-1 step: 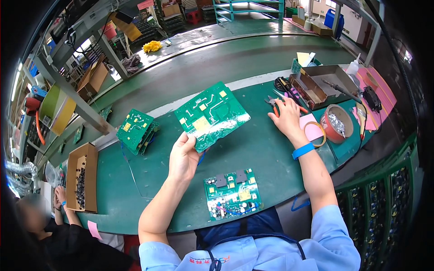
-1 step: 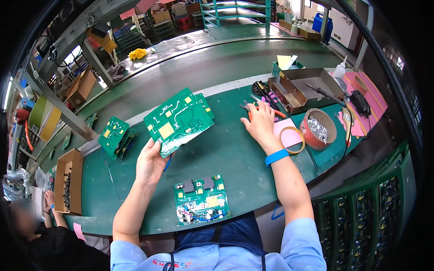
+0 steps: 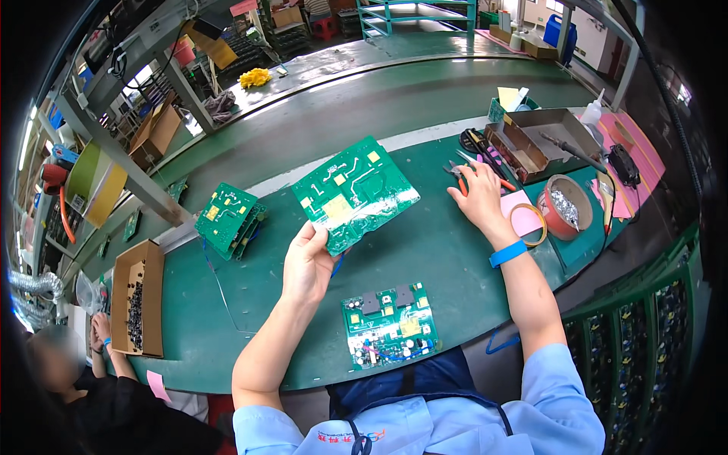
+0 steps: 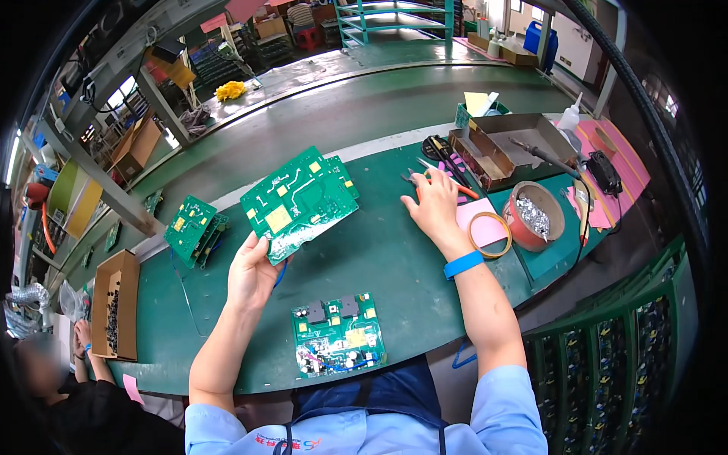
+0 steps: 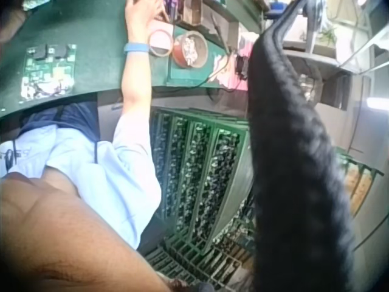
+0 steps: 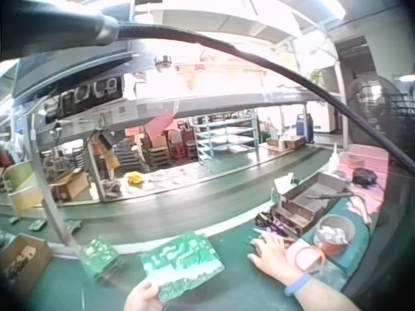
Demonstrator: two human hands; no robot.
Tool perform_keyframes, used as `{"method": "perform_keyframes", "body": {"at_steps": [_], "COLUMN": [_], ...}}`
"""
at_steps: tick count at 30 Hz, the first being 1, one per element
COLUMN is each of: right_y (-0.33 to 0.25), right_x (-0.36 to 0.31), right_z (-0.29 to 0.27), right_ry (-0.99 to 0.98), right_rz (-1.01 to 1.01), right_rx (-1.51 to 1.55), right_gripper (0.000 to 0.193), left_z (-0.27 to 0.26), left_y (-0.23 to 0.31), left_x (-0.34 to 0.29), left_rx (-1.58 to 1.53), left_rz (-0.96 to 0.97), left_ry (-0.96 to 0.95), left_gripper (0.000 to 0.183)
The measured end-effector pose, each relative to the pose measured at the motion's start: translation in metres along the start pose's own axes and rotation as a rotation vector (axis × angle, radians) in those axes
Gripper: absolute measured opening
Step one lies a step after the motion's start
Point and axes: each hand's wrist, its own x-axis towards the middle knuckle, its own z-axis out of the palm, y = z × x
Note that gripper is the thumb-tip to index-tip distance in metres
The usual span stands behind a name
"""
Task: The person uses a soldering iron to attach wires to green circuit boards on a workbench. They then use pliers to trim excess wire and inspect the boards, stacking them as they finish. The person handles multiple boards sequentially, performing soldering and trimming operations on each.
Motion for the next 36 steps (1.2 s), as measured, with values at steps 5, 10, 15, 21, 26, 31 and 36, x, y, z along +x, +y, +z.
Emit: {"method": "perform_keyframes", "body": {"at_steps": [5,10,15,21,26,31,36], "right_y": [-0.021,-0.05,-0.055,-0.048,-0.045,-0.046,-0.046], "right_x": [0.003,-0.002,-0.003,-0.001,-0.001,-0.001,-0.001], "right_z": [-0.009,-0.034,-0.041,-0.044,-0.038,-0.039,-0.038], "right_ry": [-0.24,-0.709,-0.779,-0.851,-0.859,-0.864,-0.873], "right_rz": [0.042,0.36,0.285,0.289,0.271,0.301,0.315], "right_rx": [0.83,1.653,1.723,1.711,1.704,1.689,1.691], "right_gripper": [0.03,0.042,0.041,0.034,0.03,0.03,0.031], "left_z": [-0.002,0.002,0.008,0.009,0.01,0.011,0.009], "left_y": [-0.001,-0.005,-0.009,-0.009,-0.009,-0.008,-0.008], "left_x": [-0.001,-0.002,-0.006,-0.008,-0.009,-0.011,-0.01], "left_rx": [-0.011,-0.004,0.017,0.054,0.094,0.116,0.154], "left_rz": [-0.014,-0.052,-0.082,-0.073,-0.062,-0.057,-0.056], "left_ry": [-0.004,-0.032,-0.074,-0.098,-0.098,-0.095,-0.114], "left_gripper": [0.031,0.032,0.035,0.031,0.029,0.028,0.028]}}
